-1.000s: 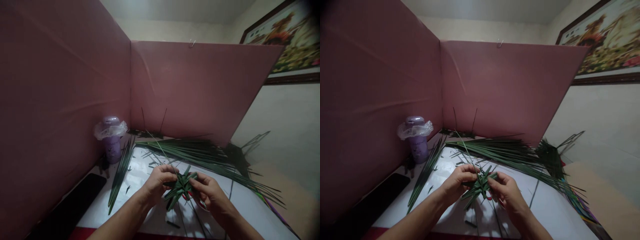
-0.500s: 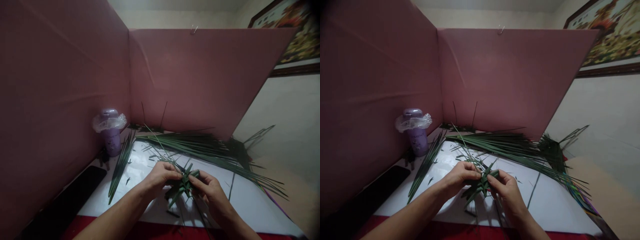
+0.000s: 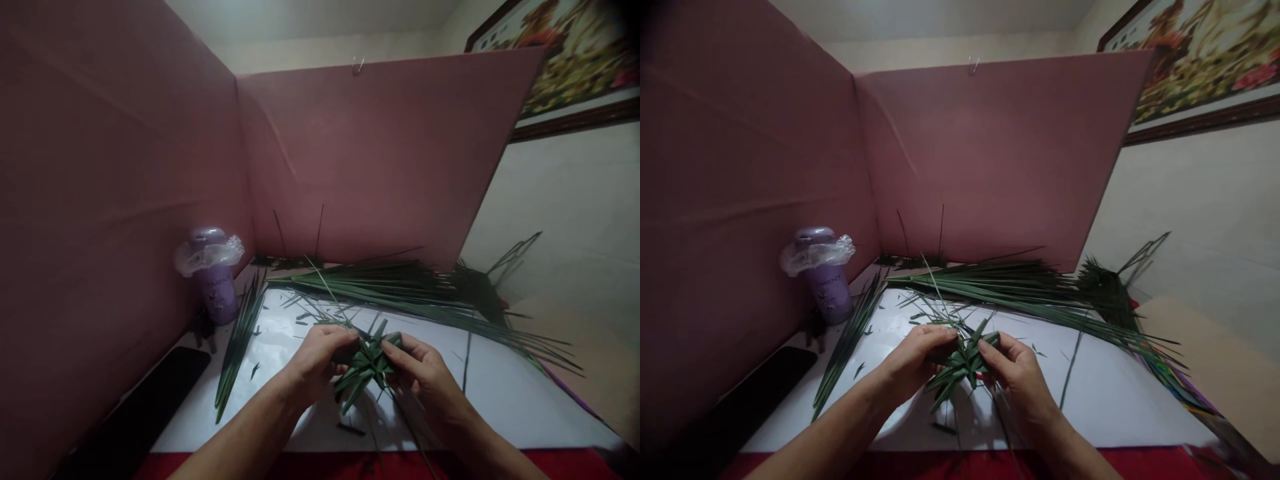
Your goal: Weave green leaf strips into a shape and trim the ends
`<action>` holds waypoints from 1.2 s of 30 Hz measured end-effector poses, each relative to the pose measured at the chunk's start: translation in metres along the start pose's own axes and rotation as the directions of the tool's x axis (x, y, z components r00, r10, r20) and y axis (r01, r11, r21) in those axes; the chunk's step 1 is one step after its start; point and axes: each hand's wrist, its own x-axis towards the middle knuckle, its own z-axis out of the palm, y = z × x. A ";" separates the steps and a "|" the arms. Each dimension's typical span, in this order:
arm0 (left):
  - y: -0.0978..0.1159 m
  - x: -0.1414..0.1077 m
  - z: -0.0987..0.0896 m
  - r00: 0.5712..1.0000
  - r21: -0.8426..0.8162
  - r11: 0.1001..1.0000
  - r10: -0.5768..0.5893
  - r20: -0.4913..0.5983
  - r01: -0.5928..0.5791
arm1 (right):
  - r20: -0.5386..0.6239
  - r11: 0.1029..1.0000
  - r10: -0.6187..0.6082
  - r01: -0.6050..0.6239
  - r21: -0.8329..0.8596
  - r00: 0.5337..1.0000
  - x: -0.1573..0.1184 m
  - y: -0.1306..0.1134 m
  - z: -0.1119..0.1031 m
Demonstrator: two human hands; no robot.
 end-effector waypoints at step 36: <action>-0.001 0.000 -0.003 0.996 -0.046 0.997 0.059 0.067 -0.056 | -0.012 0.997 -0.079 0.079 0.027 0.997 0.003 0.004 -0.001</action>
